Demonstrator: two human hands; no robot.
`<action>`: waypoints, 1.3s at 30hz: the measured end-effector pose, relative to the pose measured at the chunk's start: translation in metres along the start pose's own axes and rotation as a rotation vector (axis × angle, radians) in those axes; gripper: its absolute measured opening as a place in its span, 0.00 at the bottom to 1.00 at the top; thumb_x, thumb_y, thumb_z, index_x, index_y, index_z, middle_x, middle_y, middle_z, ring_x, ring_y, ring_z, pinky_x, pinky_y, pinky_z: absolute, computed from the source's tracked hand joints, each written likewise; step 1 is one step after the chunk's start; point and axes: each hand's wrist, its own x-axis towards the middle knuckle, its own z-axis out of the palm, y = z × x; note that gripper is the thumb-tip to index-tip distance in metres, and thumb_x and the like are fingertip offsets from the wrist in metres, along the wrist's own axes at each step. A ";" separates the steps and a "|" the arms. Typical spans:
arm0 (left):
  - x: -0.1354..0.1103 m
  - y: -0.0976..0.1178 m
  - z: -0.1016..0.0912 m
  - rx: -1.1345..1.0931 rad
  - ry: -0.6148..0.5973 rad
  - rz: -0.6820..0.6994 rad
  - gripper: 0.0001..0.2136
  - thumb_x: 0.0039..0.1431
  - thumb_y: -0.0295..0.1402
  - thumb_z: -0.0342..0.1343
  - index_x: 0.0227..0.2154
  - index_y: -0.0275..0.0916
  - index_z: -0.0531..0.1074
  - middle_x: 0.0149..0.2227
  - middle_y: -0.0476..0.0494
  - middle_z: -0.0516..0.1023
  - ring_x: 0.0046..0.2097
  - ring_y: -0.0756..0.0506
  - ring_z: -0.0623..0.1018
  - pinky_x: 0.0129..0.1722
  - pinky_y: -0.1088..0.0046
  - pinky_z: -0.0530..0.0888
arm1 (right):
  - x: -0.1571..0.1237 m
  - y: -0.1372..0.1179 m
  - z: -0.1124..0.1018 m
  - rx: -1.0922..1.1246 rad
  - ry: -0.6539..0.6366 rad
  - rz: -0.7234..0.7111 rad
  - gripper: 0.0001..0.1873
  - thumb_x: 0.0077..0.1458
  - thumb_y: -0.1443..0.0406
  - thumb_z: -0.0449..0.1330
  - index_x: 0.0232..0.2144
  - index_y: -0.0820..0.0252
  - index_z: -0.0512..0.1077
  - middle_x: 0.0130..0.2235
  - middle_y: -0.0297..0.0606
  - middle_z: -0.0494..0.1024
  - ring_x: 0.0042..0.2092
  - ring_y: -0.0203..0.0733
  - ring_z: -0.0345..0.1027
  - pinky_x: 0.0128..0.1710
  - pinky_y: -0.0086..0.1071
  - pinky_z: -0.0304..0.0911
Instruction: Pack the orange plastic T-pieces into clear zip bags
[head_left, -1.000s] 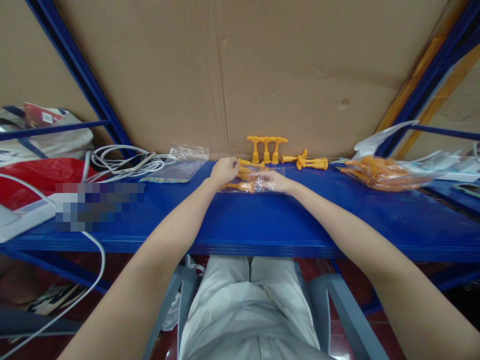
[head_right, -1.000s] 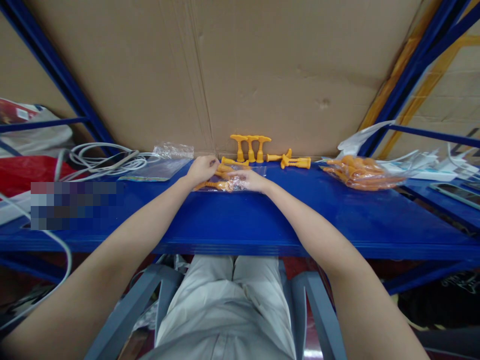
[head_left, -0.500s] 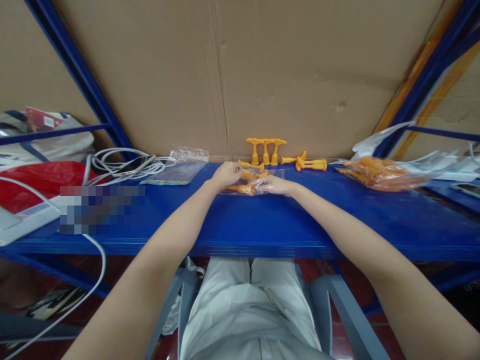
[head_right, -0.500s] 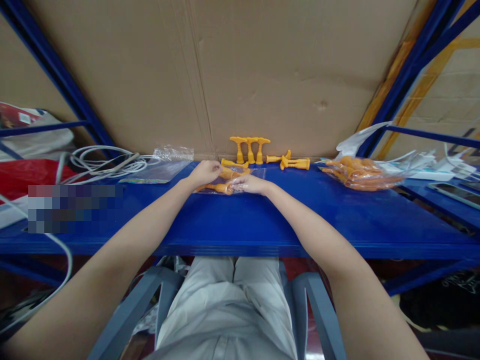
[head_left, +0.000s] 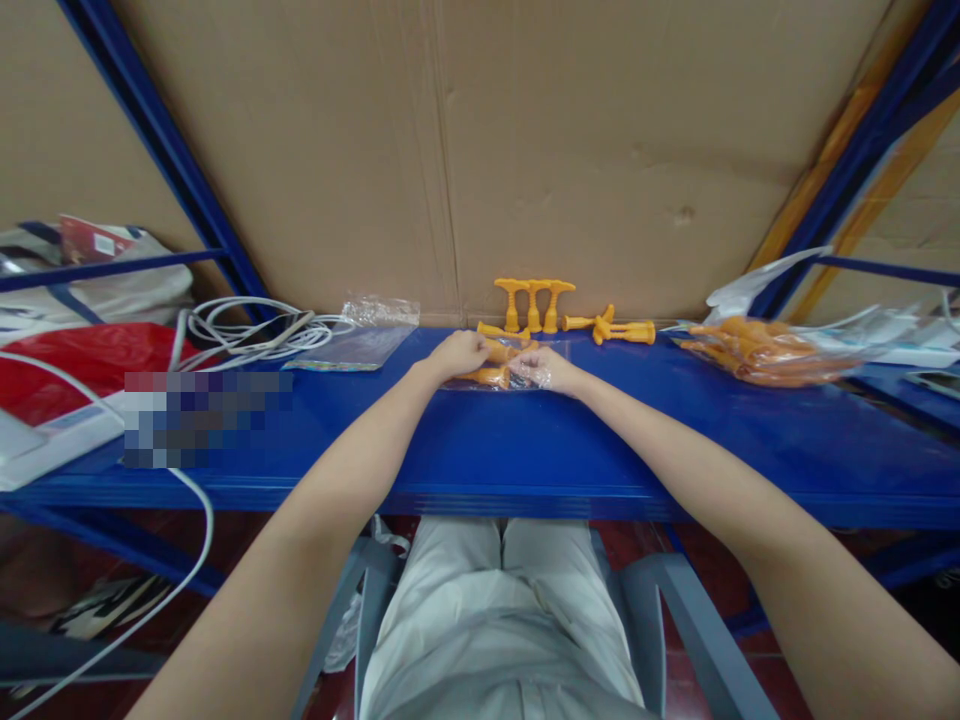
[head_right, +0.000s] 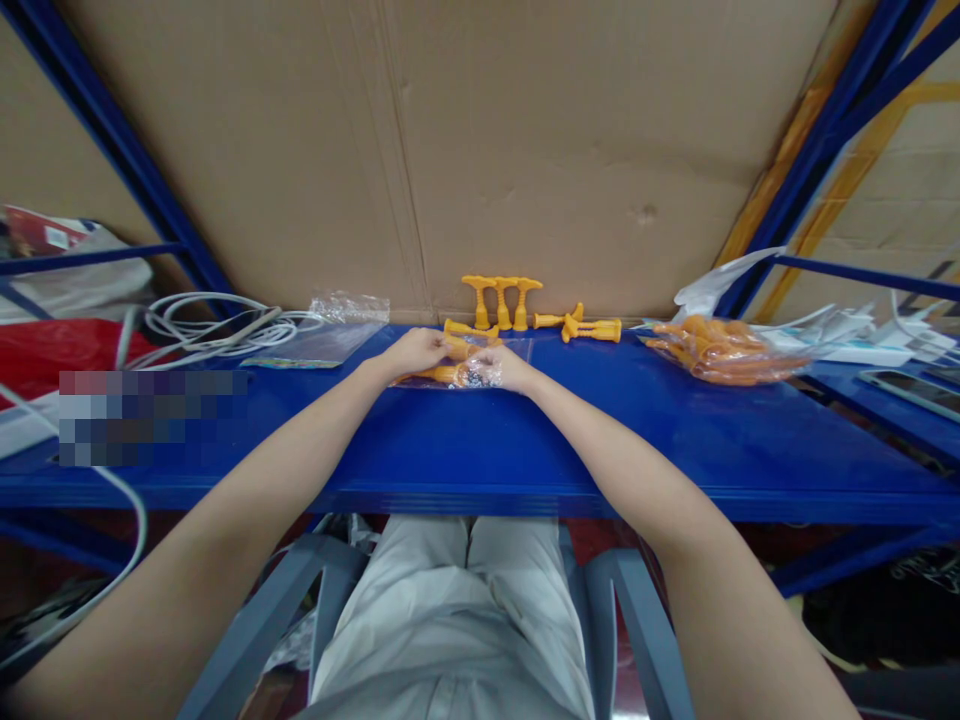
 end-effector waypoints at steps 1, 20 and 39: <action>0.000 0.000 0.001 -0.013 0.009 0.000 0.14 0.57 0.32 0.51 0.37 0.38 0.81 0.39 0.39 0.83 0.44 0.41 0.80 0.44 0.70 0.74 | 0.000 0.000 0.000 0.008 0.006 0.000 0.30 0.50 0.41 0.58 0.28 0.65 0.77 0.27 0.38 0.77 0.29 0.36 0.67 0.31 0.30 0.62; -0.002 0.008 -0.004 0.130 -0.028 -0.036 0.15 0.61 0.34 0.48 0.36 0.35 0.80 0.41 0.37 0.83 0.44 0.42 0.81 0.42 0.73 0.73 | -0.003 -0.013 0.000 0.248 -0.003 0.179 0.39 0.29 0.36 0.68 0.36 0.58 0.83 0.54 0.46 0.77 0.61 0.58 0.64 0.64 0.47 0.54; 0.001 0.009 0.001 0.203 -0.099 -0.164 0.18 0.65 0.37 0.45 0.44 0.38 0.79 0.49 0.37 0.81 0.51 0.39 0.79 0.47 0.71 0.73 | -0.004 -0.018 -0.008 0.250 0.122 0.250 0.18 0.52 0.68 0.67 0.47 0.59 0.79 0.53 0.41 0.79 0.53 0.44 0.74 0.58 0.42 0.65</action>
